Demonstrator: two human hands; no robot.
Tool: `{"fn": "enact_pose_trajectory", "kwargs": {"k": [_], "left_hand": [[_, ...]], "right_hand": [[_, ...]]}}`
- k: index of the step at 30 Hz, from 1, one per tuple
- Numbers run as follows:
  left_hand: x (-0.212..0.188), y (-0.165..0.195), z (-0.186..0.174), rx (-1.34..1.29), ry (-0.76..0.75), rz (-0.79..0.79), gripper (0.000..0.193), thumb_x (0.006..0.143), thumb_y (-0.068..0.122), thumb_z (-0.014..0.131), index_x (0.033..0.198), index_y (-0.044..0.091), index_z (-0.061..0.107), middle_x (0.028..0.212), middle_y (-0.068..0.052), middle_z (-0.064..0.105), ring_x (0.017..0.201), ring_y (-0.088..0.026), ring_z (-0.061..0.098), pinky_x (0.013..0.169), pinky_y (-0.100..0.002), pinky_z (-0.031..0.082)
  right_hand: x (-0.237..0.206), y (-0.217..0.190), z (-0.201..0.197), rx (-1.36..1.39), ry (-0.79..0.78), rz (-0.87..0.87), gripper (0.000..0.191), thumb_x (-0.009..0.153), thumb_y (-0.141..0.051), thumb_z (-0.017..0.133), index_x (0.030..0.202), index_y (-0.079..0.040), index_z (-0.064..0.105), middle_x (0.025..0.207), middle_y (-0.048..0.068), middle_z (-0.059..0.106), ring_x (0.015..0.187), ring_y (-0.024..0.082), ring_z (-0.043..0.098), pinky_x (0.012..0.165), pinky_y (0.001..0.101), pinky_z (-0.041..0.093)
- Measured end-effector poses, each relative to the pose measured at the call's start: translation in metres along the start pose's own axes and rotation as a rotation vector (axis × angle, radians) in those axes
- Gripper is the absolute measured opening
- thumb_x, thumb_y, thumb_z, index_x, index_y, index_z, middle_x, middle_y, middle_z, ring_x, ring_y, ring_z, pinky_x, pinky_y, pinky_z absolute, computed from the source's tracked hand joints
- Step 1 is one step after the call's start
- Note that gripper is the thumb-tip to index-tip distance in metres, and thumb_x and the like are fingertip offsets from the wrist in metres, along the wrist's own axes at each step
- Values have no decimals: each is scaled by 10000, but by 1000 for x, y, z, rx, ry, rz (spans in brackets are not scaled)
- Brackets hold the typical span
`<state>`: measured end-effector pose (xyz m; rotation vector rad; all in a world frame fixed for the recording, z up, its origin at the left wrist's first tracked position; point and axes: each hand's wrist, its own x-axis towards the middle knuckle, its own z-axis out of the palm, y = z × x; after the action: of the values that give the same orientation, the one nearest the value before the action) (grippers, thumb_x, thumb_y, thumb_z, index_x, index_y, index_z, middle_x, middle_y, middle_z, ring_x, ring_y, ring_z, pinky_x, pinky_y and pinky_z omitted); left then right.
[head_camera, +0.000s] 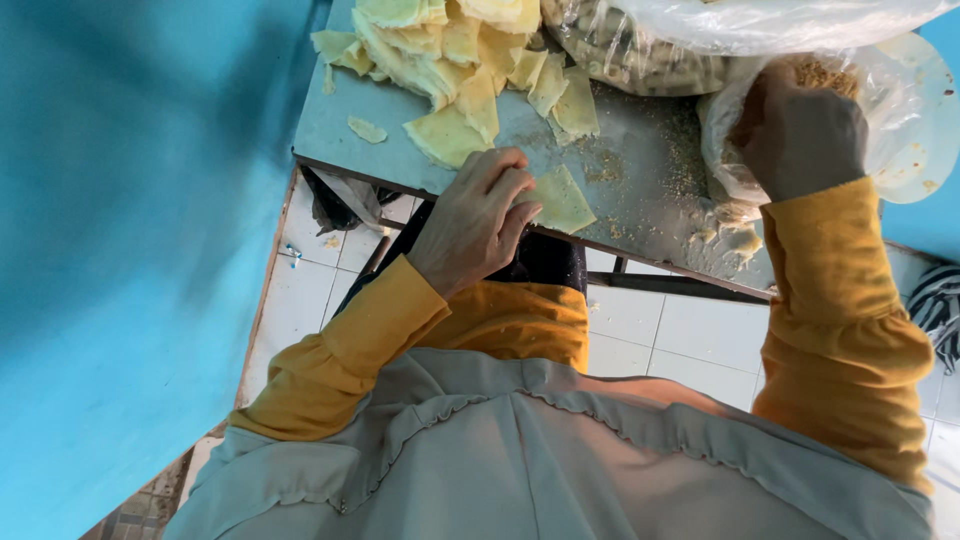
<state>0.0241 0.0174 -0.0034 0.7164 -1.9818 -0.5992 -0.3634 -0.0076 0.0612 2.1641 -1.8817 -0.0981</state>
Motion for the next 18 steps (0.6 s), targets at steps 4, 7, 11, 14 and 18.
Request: {"fn": "enact_pose_trajectory", "kwargs": {"k": [4,7,11,14,18], "left_hand": [[2,0,2,-15,15,-33,193,972,81,714,1078,4,573,1191,-136,535,1079,-355,571,939,-443,501],[4,-1,3,3,36,-35,191,963,69,715,1048,1,558,1189,-148,518,1078,-356,562,951,-444,489],[7,1,6,11,28,-69,214,924,55,727,1034,-2,552,1185,-152,501,1068,-350,552,946,-434,482],[8,5,7,46,-17,-113,245,890,66,745,1018,-11,550,1161,-153,483,1045,-340,539,929,-427,479],[9,11,7,108,-52,-144,289,850,79,760,1014,-37,552,1155,-174,475,1028,-342,524,913,-425,477]], "right_hand": [[11,14,20,-67,-205,40,433,980,-156,680,1225,169,535,727,267,702,712,404,734,745,482,625],[18,24,24,-73,-283,-1,564,900,-172,716,1248,206,484,773,306,692,697,431,729,724,479,622],[15,32,21,-18,-281,29,742,881,-147,747,1387,258,387,802,324,689,732,433,732,726,437,629],[1,39,10,58,-186,75,648,904,-214,832,1282,162,464,925,316,680,772,439,716,720,451,636],[-15,51,-13,509,-67,177,349,1084,-102,729,1159,119,470,953,253,707,879,307,748,815,399,635]]}}
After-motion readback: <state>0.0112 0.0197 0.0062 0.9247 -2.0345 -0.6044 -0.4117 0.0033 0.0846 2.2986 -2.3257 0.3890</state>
